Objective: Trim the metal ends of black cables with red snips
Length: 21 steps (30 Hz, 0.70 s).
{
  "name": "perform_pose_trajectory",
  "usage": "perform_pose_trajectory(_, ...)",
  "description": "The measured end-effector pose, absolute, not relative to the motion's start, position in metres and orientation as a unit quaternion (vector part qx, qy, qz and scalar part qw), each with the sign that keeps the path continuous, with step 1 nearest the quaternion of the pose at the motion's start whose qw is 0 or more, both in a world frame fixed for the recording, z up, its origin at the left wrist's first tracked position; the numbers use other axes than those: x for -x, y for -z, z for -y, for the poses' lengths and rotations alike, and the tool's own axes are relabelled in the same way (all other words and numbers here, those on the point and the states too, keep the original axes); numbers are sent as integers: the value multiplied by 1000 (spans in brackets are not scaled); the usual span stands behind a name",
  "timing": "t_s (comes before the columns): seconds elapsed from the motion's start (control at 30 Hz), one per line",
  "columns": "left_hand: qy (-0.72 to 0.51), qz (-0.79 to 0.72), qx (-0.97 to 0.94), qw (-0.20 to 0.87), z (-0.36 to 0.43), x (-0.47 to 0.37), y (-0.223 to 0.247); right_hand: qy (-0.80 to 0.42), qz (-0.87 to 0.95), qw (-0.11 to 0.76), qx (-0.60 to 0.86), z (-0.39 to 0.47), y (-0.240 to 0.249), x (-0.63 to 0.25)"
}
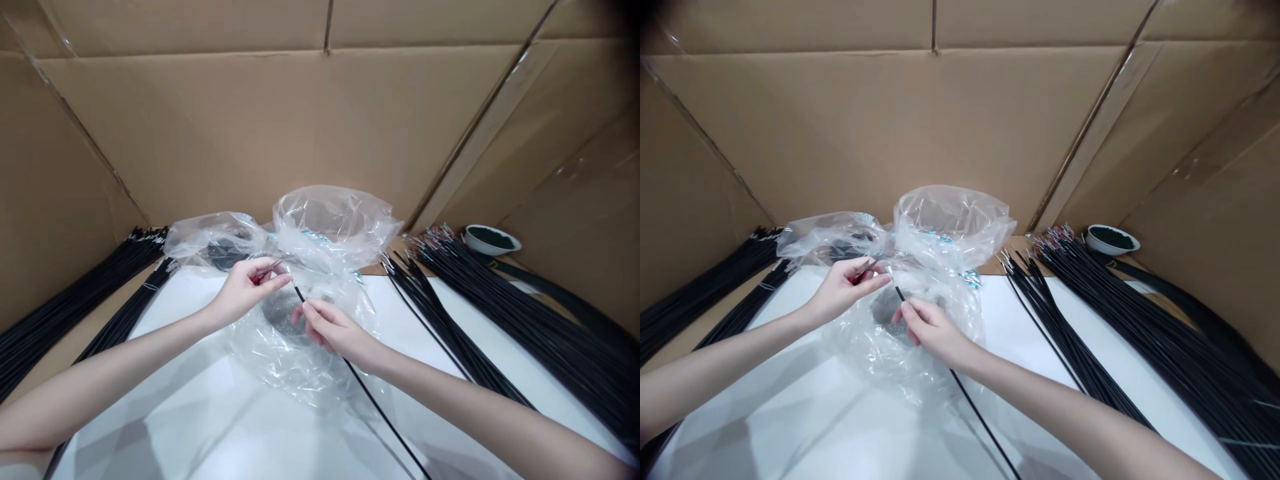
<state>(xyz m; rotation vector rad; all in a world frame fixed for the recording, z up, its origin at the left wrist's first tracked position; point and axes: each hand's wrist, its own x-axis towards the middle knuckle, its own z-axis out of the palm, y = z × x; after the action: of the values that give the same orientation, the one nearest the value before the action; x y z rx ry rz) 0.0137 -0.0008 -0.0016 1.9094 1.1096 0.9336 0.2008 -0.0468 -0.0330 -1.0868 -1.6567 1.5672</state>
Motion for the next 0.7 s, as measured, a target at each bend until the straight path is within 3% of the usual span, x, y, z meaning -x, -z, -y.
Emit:
perform_pose_trajectory(0.4,-377,-465,-685,415,-10,-17,10,-653,570,344,361,38,37,-202)
perform_pose_trajectory(0.53,-389,-459,-716,354,-8,-18,9,-709,518,327,350,30,38,-204)
perform_pose_trajectory(0.7,-372,-351,-827,233,1,-10,12,-698,471,375,388,27,49,-202)
